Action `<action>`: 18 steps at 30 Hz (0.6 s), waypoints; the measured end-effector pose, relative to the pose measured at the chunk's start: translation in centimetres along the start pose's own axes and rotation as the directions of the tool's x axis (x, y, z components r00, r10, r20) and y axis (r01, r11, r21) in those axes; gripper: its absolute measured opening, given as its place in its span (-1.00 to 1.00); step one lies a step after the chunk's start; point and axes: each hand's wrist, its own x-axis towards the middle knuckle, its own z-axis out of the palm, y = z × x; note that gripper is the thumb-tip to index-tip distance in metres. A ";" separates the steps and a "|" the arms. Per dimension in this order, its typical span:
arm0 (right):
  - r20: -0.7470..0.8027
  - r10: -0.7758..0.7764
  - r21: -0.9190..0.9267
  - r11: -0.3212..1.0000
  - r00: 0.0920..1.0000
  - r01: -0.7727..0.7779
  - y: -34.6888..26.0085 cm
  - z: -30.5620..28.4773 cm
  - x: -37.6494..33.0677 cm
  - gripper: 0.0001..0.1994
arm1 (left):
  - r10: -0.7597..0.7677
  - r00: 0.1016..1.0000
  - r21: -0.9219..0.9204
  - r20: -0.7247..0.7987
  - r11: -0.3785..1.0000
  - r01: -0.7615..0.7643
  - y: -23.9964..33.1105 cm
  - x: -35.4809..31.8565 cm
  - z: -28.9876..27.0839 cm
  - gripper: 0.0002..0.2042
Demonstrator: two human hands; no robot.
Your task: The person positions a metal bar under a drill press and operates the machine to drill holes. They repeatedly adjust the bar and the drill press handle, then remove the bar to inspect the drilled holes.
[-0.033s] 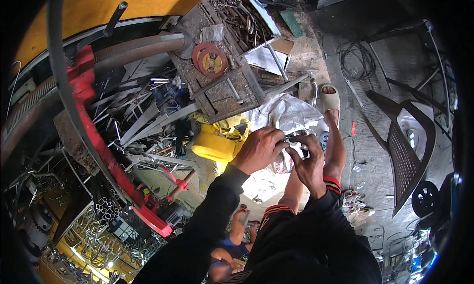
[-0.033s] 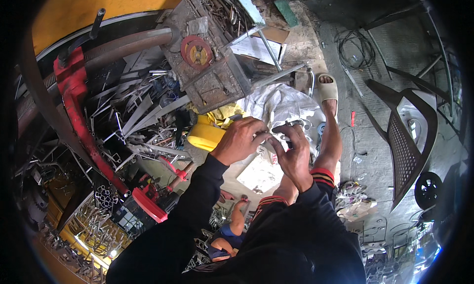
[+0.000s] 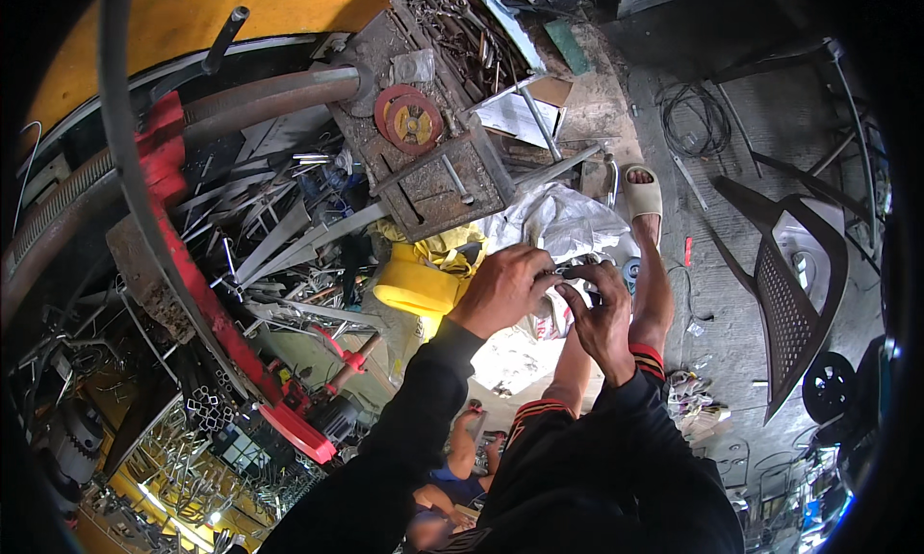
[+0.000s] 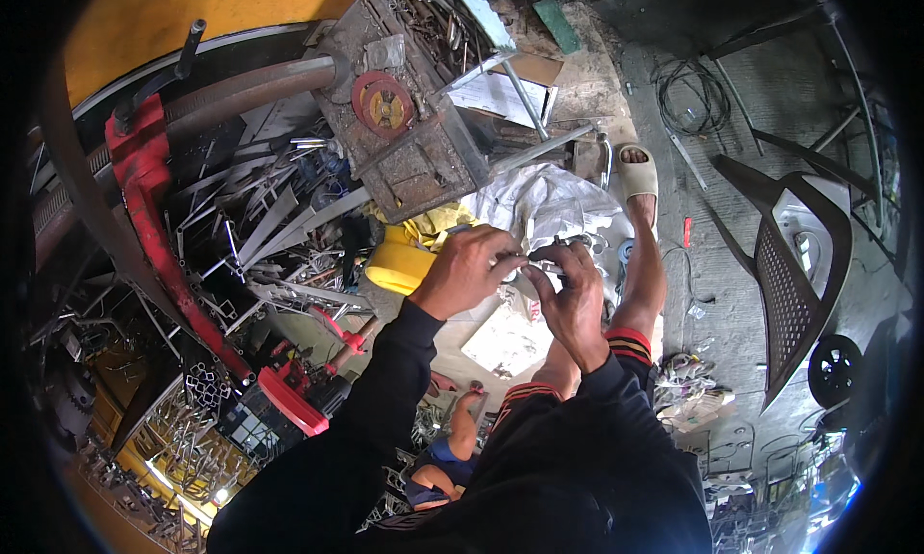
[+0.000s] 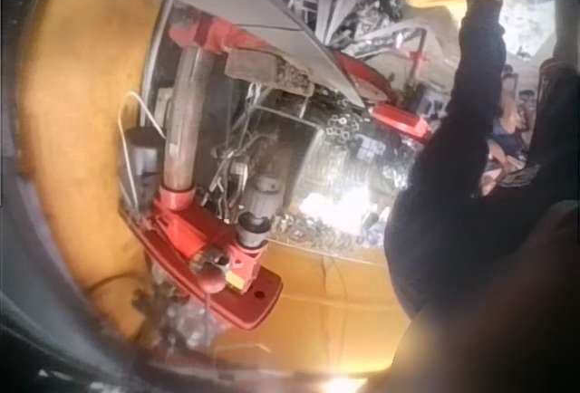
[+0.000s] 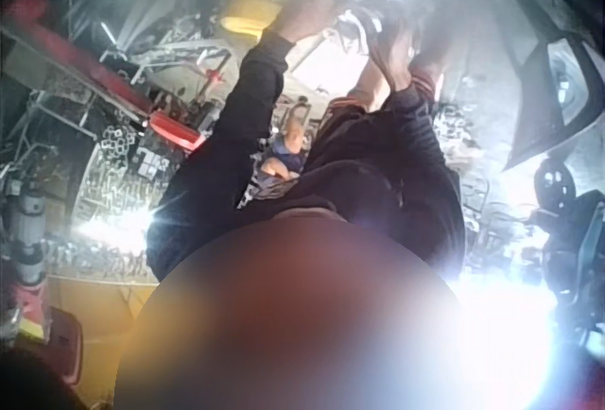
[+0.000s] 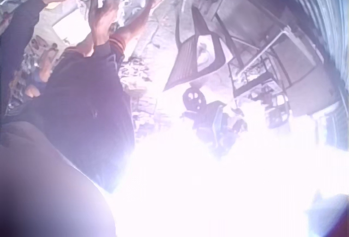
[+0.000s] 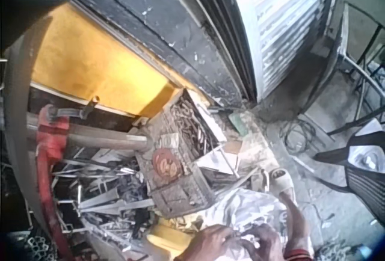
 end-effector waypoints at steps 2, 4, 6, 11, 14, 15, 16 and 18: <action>0.033 0.033 -0.039 0.999 0.999 -0.031 -1.0 -0.2 0.9 -0.74 | -0.054 0.999 -0.057 0.003 0.997 0.054 -0.1 0.7 -0.7 -0.79; 0.062 0.158 -0.032 0.987 0.985 -0.157 -1.4 -0.1 1.3 -0.73 | -0.064 0.998 -0.071 0.000 0.995 0.064 -0.3 1.4 -2.0 -0.79; -0.005 0.053 0.017 0.998 0.999 -0.053 -1.4 -0.1 1.7 -0.72 | -0.017 1.000 -0.074 0.024 0.997 0.019 0.0 1.9 -2.7 -0.76; -0.052 0.011 0.049 0.999 0.999 -0.009 -0.9 -0.8 3.0 -0.72 | 0.103 0.995 -0.034 0.004 0.994 -0.103 2.4 2.9 -2.8 -0.79; -0.036 0.037 0.104 0.994 0.999 -0.033 -1.1 -1.6 3.4 -0.73 | 0.111 0.994 -0.055 -0.014 0.992 -0.112 3.7 3.4 -2.8 -0.82; -0.034 0.036 0.125 0.992 0.999 -0.031 -1.2 -1.9 3.5 -0.73 | 0.113 0.994 -0.064 -0.017 0.992 -0.113 4.0 3.6 -2.8 -0.82; -0.064 -0.012 0.110 0.994 0.998 0.019 -1.3 -2.2 3.6 -0.74 | 0.104 0.995 -0.093 0.011 0.990 -0.102 4.1 3.7 -3.0 -0.80; -0.073 -0.023 0.088 0.996 0.997 0.029 -1.5 -2.8 4.0 -0.73 | 0.082 0.996 -0.153 0.021 0.985 -0.078 4.3 4.0 -3.2 -0.75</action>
